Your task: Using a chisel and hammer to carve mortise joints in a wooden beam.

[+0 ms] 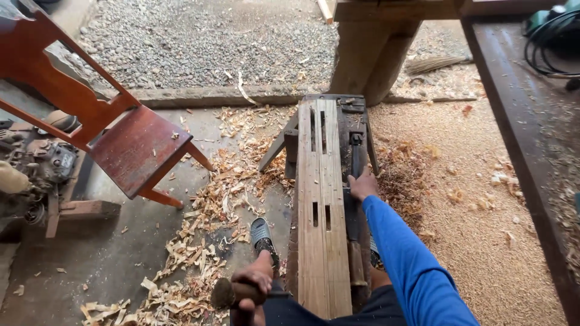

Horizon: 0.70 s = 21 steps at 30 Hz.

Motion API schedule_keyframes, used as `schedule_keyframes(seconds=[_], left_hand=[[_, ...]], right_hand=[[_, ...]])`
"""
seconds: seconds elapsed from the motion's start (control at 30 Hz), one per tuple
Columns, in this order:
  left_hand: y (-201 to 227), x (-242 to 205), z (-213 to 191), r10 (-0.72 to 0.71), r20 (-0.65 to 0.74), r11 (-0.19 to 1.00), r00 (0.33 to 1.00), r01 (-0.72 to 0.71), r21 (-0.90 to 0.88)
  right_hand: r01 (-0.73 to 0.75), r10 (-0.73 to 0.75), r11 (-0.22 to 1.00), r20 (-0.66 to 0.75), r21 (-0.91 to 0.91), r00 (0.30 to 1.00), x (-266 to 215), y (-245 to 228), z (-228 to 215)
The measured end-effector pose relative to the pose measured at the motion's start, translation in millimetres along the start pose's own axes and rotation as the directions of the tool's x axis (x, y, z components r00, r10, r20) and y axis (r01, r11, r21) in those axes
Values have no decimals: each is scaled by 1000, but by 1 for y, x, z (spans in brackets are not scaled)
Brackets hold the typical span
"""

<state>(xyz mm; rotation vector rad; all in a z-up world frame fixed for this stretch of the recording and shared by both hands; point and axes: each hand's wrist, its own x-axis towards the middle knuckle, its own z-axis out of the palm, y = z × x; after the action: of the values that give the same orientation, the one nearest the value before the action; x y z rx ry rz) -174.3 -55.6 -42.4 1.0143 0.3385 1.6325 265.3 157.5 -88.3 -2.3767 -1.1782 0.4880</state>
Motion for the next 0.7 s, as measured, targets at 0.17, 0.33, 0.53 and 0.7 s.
schedule_keyframes(seconds=[0.17,0.33,0.53,0.7], left_hand=[[-24,-8,-4,-6,13,996,1000,7,-92],[24,62,91,-62,-265,991,962,91,97],[15,80,116,-97,-183,992,978,111,67],[26,67,129,-80,-202,952,976,135,275]], right_hand=[[-54,63,997,161,-62,985,79,27,38],[-25,29,999,142,-27,989,94,28,-4],[-57,45,967,54,248,998,84,33,-15],[45,62,829,-171,557,983,46,28,-13]])
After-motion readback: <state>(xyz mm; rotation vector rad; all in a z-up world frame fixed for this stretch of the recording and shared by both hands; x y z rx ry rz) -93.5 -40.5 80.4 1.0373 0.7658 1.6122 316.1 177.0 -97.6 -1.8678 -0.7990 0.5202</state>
